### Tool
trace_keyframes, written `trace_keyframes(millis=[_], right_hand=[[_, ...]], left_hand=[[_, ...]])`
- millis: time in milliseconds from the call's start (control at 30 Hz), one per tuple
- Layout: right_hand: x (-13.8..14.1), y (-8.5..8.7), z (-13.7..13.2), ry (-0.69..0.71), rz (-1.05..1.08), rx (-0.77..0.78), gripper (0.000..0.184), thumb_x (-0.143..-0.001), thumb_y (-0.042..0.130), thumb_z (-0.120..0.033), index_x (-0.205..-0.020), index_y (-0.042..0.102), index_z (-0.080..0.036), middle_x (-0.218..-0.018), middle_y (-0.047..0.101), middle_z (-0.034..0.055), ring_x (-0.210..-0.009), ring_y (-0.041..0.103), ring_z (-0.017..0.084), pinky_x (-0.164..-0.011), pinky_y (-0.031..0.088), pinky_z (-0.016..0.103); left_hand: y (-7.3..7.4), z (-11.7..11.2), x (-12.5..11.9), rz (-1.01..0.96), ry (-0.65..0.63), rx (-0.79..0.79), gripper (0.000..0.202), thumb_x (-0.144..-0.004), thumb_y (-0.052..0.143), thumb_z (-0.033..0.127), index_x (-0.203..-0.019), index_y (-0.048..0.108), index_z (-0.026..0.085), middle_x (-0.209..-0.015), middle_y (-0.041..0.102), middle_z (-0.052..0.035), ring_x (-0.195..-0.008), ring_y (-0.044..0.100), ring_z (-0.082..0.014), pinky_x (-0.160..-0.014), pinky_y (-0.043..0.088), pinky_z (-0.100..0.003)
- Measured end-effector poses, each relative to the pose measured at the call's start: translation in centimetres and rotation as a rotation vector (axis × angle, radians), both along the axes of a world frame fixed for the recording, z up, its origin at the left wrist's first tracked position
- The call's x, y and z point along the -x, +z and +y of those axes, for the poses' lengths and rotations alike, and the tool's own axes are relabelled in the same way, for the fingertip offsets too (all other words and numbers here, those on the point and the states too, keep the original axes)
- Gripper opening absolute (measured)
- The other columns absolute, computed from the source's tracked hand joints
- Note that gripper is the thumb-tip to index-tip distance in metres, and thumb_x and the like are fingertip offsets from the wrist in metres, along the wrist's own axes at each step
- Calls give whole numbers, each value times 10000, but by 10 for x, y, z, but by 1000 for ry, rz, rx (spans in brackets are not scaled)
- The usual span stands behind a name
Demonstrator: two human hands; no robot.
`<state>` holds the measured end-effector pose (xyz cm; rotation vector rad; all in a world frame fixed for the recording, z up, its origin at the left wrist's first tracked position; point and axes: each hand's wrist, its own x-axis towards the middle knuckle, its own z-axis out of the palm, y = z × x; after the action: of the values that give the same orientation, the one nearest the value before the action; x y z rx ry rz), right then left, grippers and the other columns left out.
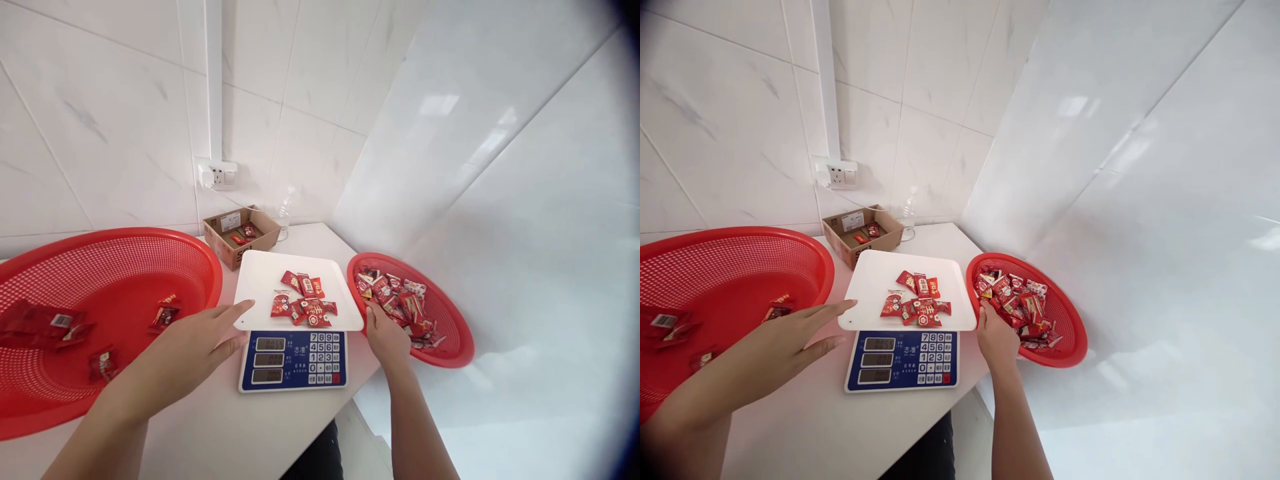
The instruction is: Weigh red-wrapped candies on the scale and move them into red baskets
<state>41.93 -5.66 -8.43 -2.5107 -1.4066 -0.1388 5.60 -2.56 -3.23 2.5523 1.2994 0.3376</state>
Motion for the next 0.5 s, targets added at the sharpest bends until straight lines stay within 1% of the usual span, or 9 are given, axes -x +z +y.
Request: trace_keyframes(millis=[100,233,367,433,500], right_hand=[[1,0,0,-11,-7,22,476,-954,257,-385,-1271,593,-271,-1036,724,91,-802,681,242,-676,477,343],[0,-1,0,2,-18,10,470,-956,260,-378,-1264,596,-264,-1042,726,82,-793,679,222,-661,459,317],[1,1,0,8,-6,25,469,-953,264,-374,-1273,589,-264,-1041,728,88,-826,680,233,-671,461,325],[2,2,-1,10,1,26,472,-954,260,-371,-1275,588,-259,-1035,728,99,-847,680,246,-677,468,335],[2,3,-1,18,2,17,473,-955,260,-366,-1272,592,-253,-1035,726,108,-856,680,254,-678,473,340]], left_hand=[[-2,0,0,-17,6,14,505,-959,316,474,-1440,342,323,-1403,526,-53,-1247,528,-259,-920,496,-380],[-4,0,-1,-22,-10,-4,507,-954,338,466,-1437,358,312,-1391,538,-61,-1232,541,-262,-906,500,-364],[-1,-1,-2,-18,-7,9,506,-954,331,472,-1436,356,322,-1401,530,-45,-1238,537,-253,-914,497,-359],[1,0,-2,-5,16,3,515,-952,317,487,-1436,358,314,-1400,531,-46,-1242,532,-259,-932,487,-379],[3,1,0,13,67,-38,532,-947,310,503,-1437,360,302,-1380,548,-59,-1234,534,-286,-938,477,-424]])
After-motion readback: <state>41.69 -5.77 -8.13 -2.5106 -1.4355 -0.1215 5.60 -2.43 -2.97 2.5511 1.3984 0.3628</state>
